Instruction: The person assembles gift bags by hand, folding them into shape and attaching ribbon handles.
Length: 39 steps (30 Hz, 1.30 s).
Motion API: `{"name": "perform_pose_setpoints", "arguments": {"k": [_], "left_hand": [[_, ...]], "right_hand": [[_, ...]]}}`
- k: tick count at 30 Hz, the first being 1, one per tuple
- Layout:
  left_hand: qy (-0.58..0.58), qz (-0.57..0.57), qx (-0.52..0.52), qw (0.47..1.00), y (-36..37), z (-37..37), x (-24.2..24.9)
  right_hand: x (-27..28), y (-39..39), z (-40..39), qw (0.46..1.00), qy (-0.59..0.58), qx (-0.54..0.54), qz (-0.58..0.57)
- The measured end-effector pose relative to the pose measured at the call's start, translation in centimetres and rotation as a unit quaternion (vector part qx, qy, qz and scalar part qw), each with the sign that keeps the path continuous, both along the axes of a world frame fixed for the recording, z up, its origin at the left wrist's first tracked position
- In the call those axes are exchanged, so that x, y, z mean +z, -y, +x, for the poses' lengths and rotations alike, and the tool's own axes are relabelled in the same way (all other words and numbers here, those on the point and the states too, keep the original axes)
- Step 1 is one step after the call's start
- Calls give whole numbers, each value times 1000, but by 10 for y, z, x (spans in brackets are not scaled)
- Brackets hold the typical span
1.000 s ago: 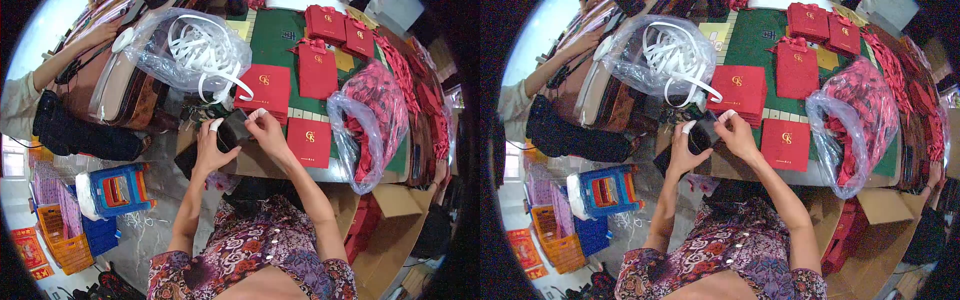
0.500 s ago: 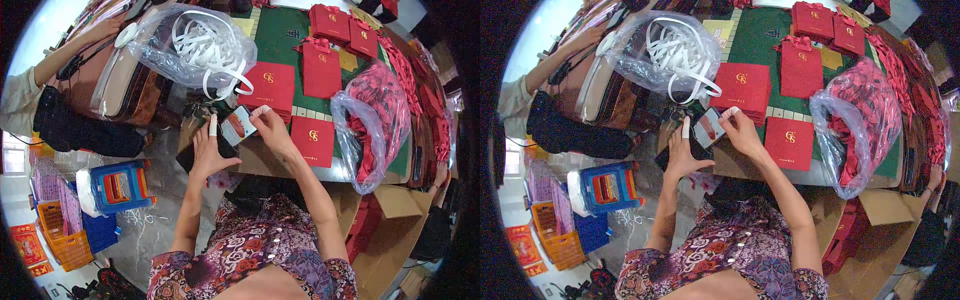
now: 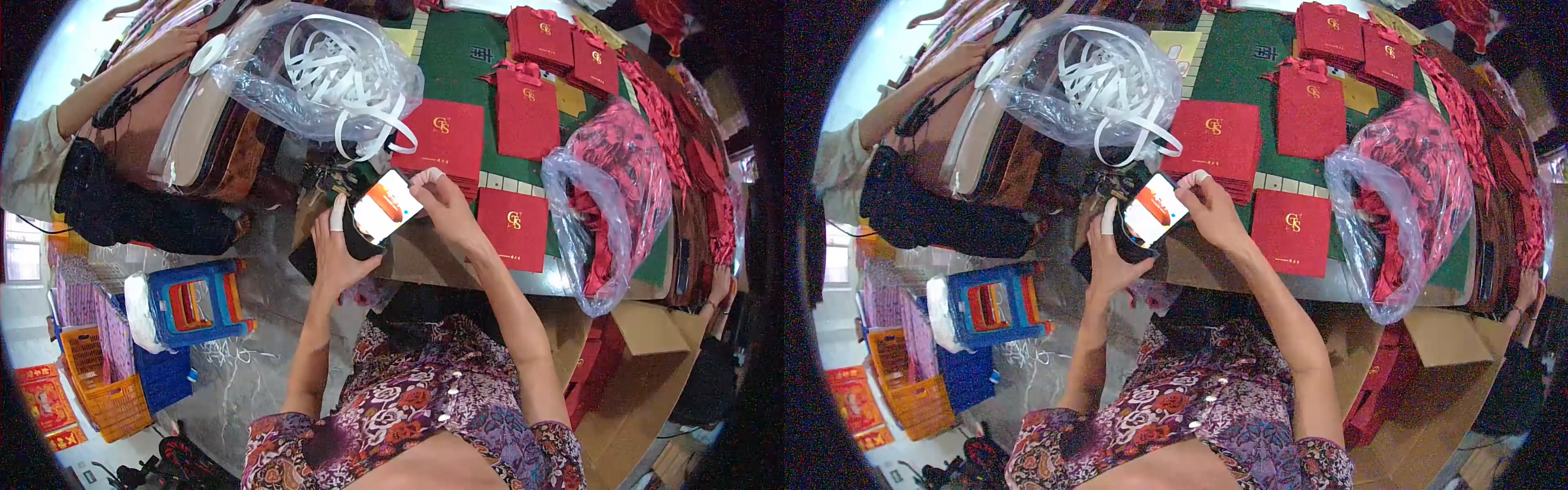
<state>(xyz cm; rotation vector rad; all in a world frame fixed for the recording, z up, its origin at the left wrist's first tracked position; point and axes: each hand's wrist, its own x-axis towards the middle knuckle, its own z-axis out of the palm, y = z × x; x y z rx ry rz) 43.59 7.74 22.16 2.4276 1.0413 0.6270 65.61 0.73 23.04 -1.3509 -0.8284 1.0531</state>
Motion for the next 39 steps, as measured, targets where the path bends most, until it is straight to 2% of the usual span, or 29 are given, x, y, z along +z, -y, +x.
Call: {"name": "perform_pose_setpoints", "arguments": {"k": [8, 11, 12, 14, 15, 18, 21, 25, 27, 30, 39], "left_hand": [[49, 15, -18, 999, -1, -6, -3], [49, 14, -12, 999, -1, -2, 1], [53, 26, -16, 998, -2, 1, 3], [60, 40, -20, 997, -3, 5, 7], [39, 29, -17, 999, -3, 7, 8], [9, 20, -26, 999, -1, 11, 19], [57, -2, -5, 998, -2, 19, 13], [28, -4, -20, 999, -1, 21, 16], [21, -1, -21, 1000, -1, 19, 13], [25, 6, -27, 999, -1, 20, 7], [27, 24, -14, 999, -2, 23, 4]], "right_hand": [[8, 0, -4, 1000, -16, 21, 4], [8, -1, -18, 997, 79, 10, -2], [2, -2, -22, 997, 75, 21, 26], [3, -5, -28, 996, 81, 35, -6], [-10, -7, -32, 998, 57, 11, 40], [-19, -10, -36, 996, 62, -32, 51], [-18, -9, -36, 994, 81, -46, 49], [1, -6, -27, 992, 90, -53, 64], [9, -3, -17, 999, 40, -21, -5], [-6, -6, -13, 994, 67, -72, 39], [-17, -5, -12, 992, 107, -61, 25]]}}
